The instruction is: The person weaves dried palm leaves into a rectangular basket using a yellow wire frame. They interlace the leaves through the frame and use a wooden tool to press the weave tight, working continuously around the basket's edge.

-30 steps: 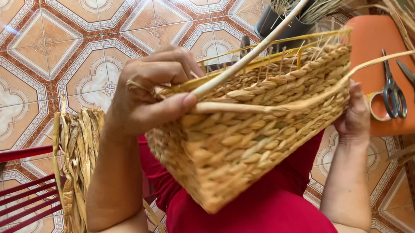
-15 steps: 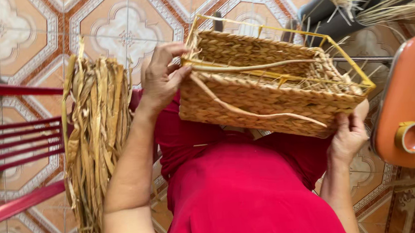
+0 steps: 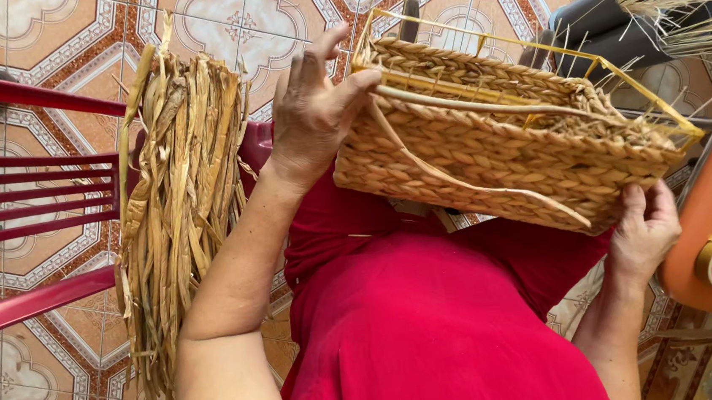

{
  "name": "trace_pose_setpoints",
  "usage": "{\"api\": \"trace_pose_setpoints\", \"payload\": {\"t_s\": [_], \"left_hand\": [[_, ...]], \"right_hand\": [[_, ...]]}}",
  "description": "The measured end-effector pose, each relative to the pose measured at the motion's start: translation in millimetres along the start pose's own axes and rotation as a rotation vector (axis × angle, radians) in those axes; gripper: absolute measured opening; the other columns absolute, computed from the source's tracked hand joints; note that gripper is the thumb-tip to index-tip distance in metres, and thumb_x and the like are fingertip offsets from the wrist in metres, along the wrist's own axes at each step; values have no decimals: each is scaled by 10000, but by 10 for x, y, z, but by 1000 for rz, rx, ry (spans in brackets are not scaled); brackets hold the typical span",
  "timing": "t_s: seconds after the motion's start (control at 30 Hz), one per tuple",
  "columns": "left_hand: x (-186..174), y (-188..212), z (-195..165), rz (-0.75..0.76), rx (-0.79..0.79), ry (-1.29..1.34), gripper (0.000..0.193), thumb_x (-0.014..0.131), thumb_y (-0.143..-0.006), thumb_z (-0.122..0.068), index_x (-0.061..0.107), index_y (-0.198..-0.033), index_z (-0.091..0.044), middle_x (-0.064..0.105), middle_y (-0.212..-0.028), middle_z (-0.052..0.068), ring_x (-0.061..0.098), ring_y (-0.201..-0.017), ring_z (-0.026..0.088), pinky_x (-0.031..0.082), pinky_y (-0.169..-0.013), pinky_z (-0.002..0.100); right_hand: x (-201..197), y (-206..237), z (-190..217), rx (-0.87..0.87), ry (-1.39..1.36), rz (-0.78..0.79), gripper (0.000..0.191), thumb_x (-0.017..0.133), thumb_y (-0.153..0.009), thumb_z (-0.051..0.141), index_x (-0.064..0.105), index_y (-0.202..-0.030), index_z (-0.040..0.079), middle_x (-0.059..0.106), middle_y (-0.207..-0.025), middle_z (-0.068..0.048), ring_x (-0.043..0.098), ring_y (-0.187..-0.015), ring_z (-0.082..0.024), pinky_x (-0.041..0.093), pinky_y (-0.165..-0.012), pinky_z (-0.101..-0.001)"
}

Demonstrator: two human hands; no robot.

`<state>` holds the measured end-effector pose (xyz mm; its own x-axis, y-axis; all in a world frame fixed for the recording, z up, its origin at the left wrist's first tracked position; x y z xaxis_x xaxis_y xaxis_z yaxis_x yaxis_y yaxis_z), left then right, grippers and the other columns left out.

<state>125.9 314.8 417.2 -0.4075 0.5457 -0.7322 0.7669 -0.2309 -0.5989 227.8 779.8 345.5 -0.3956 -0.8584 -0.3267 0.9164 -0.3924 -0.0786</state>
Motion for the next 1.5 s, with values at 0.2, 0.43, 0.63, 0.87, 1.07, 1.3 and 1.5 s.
{"api": "trace_pose_setpoints", "payload": {"t_s": [0.2,0.43,0.63,0.87,1.07,1.3,1.5], "left_hand": [[105,-45,41,132,49,-22,183,837,-983,-318,721,-1059,-199,622,-1086,-20,618,-1003,176,561,-809,310],[225,68,301,148,-142,593,119,689,-1045,-58,606,-1126,-83,710,-957,50,723,-904,182,605,-776,328],[186,49,402,97,-144,765,118,661,-1060,-34,588,-1149,-57,712,-1007,69,729,-928,188,601,-786,312],[-18,-40,507,96,-97,717,109,662,-1065,-60,593,-1150,-54,716,-931,70,738,-848,182,576,-704,316],[150,-194,474,259,-93,387,46,692,-1014,-145,684,-1006,-100,731,-739,33,721,-603,151,557,-492,317],[323,-220,483,270,29,642,177,680,-1003,-107,734,-1171,-100,770,-967,48,748,-821,108,640,-706,238],[521,-70,605,233,-402,907,88,720,-1020,-130,782,-1076,-105,780,-875,-13,708,-787,26,613,-672,197]], "right_hand": [[527,188,1152,-440,240,-158,270,603,-1074,-29,628,-1339,17,588,-1340,-100,623,-1173,-212,574,-976,-286],[2027,299,1692,-341,128,542,253,593,-1090,47,713,-1313,56,724,-825,-58,656,-702,-108,524,-649,-265],[3030,55,1768,-598,634,583,152,685,-1060,150,775,-1182,135,723,-784,-108,680,-664,-243,518,-590,-381],[3239,80,1694,-504,327,452,84,751,-1012,175,764,-1091,149,723,-773,-77,690,-629,-176,519,-579,-356],[3038,268,1906,-745,359,515,225,753,-1039,163,722,-1256,110,676,-749,-55,653,-634,-170,514,-618,-325],[2478,-5,2052,-797,798,366,286,744,-1001,309,710,-1217,126,762,-963,-63,698,-688,-190,530,-589,-330],[2503,-133,1651,-534,976,524,188,767,-1035,374,723,-994,196,721,-776,-26,688,-656,-210,510,-566,-384]]}}
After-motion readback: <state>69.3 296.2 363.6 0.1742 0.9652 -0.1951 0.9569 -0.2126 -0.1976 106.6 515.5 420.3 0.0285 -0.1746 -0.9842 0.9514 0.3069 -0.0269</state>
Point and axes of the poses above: each hand's wrist, its own y-axis away from the middle knuckle, its own x-axis out of the palm, z = x × y, the point moved 7 cm from there along -y, towards the middle knuckle
